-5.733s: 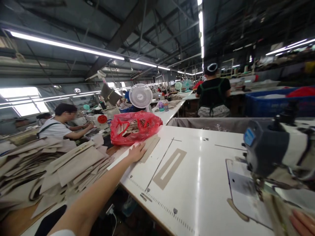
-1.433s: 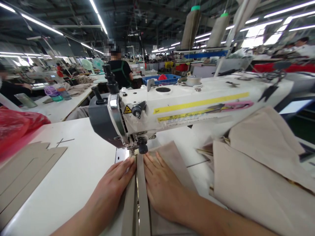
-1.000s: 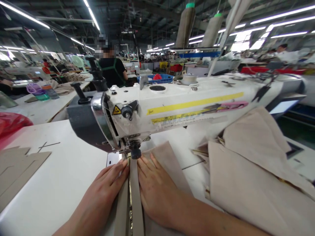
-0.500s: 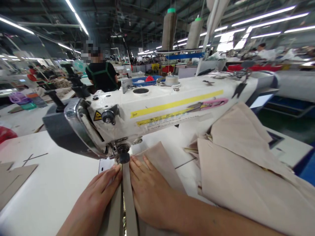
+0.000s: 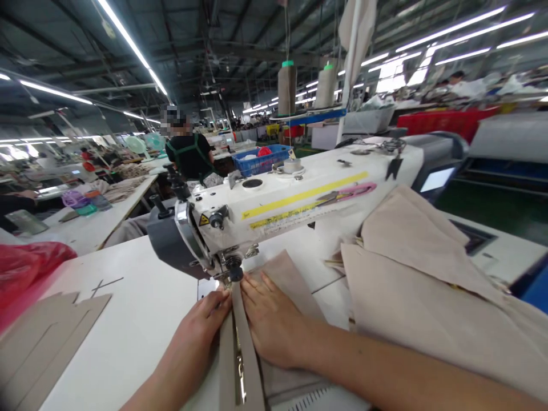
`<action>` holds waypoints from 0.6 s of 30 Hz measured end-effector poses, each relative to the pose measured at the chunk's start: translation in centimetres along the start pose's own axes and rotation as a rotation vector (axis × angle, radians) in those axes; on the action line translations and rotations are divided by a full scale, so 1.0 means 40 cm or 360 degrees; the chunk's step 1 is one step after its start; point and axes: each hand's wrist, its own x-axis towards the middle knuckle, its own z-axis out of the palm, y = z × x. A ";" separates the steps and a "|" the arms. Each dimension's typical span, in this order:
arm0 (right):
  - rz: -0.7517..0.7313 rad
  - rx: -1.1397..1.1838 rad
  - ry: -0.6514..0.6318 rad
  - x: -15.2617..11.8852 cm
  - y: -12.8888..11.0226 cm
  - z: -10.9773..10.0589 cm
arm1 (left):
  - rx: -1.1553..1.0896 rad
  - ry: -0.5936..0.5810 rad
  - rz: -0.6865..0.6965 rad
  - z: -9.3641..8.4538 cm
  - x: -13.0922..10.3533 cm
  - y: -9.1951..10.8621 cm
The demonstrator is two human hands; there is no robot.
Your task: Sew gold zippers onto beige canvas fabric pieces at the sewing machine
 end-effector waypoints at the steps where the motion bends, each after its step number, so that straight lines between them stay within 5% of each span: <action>1: -0.0002 0.0008 0.0008 0.005 0.002 0.000 | -0.0003 -0.0004 -0.0016 0.002 0.001 -0.003; 10: -0.0092 0.0132 0.0113 0.057 0.033 0.000 | 0.0102 -0.0094 -0.0083 0.009 -0.004 -0.012; 15: -0.0179 0.0205 0.0209 -0.010 -0.026 -0.030 | 0.0102 -0.0028 -0.0144 0.001 -0.006 0.000; 18: -0.0376 0.0095 0.0360 -0.065 -0.059 -0.004 | 0.0069 -0.0043 -0.0189 -0.001 -0.007 0.005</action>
